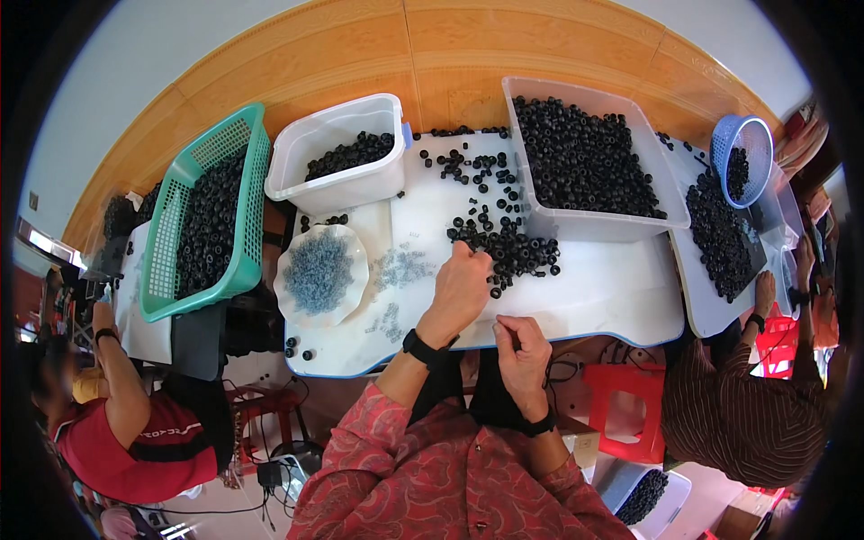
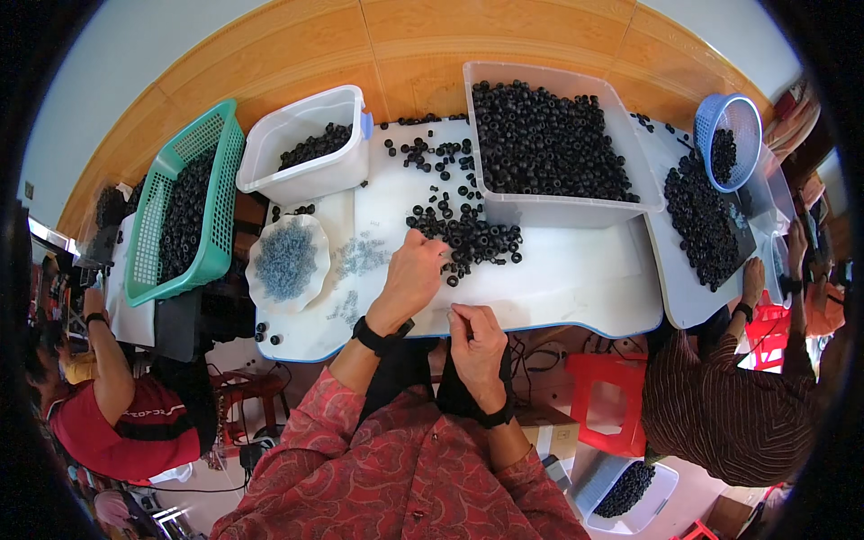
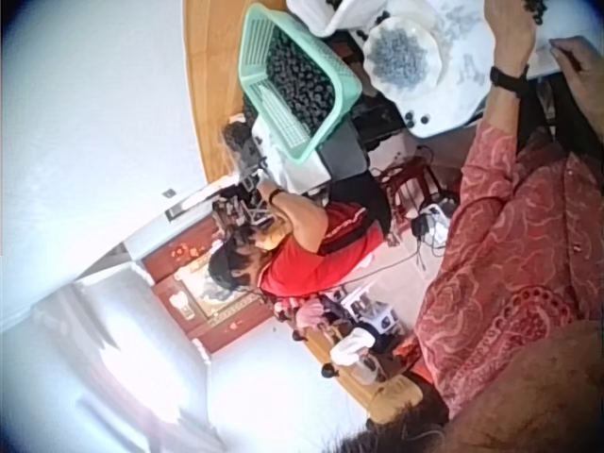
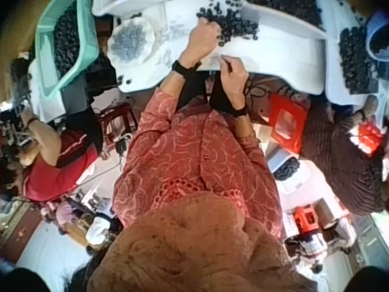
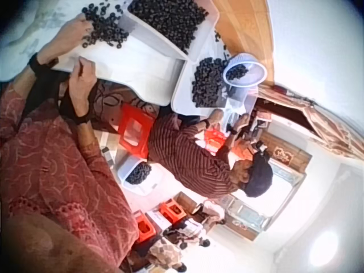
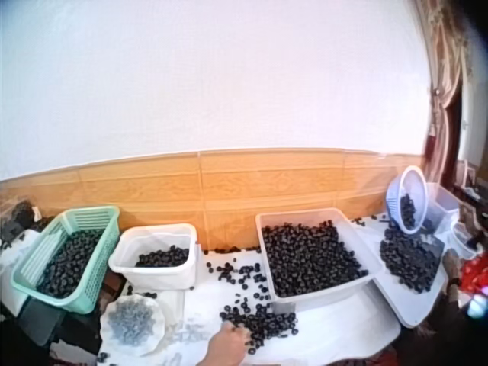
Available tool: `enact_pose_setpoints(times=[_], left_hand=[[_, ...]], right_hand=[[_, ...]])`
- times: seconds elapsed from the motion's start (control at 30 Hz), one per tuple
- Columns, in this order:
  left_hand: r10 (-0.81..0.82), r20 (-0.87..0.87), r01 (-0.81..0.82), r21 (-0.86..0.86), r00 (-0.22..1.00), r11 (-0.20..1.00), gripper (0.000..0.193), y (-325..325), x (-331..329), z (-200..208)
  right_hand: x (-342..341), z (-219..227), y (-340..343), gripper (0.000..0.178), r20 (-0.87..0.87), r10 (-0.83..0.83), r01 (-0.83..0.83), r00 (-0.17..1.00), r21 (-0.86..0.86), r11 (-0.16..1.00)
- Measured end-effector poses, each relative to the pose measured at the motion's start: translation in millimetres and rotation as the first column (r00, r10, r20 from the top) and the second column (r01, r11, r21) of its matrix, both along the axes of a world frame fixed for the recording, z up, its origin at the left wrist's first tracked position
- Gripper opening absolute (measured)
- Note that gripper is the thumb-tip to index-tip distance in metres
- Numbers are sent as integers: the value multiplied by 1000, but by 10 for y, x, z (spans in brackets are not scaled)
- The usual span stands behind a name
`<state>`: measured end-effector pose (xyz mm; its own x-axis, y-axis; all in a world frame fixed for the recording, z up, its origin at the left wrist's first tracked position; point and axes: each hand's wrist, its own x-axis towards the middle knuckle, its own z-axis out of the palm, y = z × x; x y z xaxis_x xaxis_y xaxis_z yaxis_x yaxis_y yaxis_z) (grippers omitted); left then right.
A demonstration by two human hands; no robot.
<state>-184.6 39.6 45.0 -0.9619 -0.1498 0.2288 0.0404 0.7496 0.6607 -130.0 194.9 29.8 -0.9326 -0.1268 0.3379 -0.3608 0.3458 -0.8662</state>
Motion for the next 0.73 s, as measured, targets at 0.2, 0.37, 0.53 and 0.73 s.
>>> enact_pose_setpoints(times=[0.2,0.37,0.53,0.73], left_hand=[[-5,7,1,534,1000,845,18,-115,188,40],[-189,9,21,987,982,160,20,-193,493,135],[-226,-64,36,991,972,-126,25,-165,754,119],[-228,-133,82,972,964,-221,26,-165,900,50]], right_hand=[[4,25,-1,11,11,-7,7,1000,3,1000],[1,20,-1,11,14,-11,12,1000,-37,999],[11,-2,5,11,41,-9,11,999,-68,998],[30,-11,5,12,53,8,-2,999,-109,994]])
